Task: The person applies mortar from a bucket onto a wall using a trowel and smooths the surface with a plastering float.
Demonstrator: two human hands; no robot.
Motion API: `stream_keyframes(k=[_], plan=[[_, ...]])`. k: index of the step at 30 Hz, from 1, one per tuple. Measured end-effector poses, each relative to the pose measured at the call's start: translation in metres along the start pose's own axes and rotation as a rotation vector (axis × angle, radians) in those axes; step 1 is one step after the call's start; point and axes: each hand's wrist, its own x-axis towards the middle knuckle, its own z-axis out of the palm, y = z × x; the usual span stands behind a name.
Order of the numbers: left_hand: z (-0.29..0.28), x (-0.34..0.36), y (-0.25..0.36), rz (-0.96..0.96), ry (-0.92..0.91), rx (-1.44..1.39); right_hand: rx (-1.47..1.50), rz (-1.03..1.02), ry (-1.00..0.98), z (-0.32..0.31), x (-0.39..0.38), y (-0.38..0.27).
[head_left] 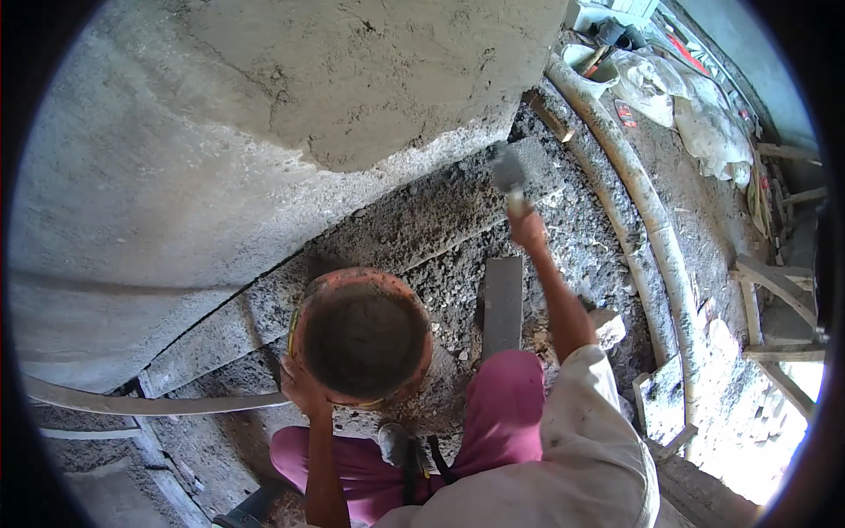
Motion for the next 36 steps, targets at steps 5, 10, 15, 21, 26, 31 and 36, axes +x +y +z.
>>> stream_keyframes(k=[5, 10, 15, 21, 26, 31, 36], plan=[[0.001, 0.001, -0.003, 0.103, -0.007, 0.122, 0.089, -0.194, -0.169, 0.046, -0.089, -0.021], [-0.003, 0.000, -0.005, 0.012, -0.059, 0.081, 0.724, 0.132, -0.823, 0.037, -0.118, -0.050], [-0.003, -0.001, 0.002, 0.031, -0.014, 0.077, 0.755, 0.144, -0.888, 0.000, -0.122, -0.083], [-0.001, 0.003, 0.007, 0.129, -0.066, 0.049, 0.168, -1.055, -0.429, -0.075, -0.149, -0.125], [0.008, -0.008, 0.006, 0.166, -0.243, -0.132, -0.535, -1.259, -0.455, -0.074, -0.177, -0.154], [0.009, -0.001, 0.002, 0.127, -0.294, -0.305, -0.795, -0.770, -0.857, -0.038, -0.215, -0.151], [0.004, 0.015, 0.001, 0.093, -0.259, -0.224, -0.166, -0.258, -1.282, -0.038, -0.272, -0.155]])
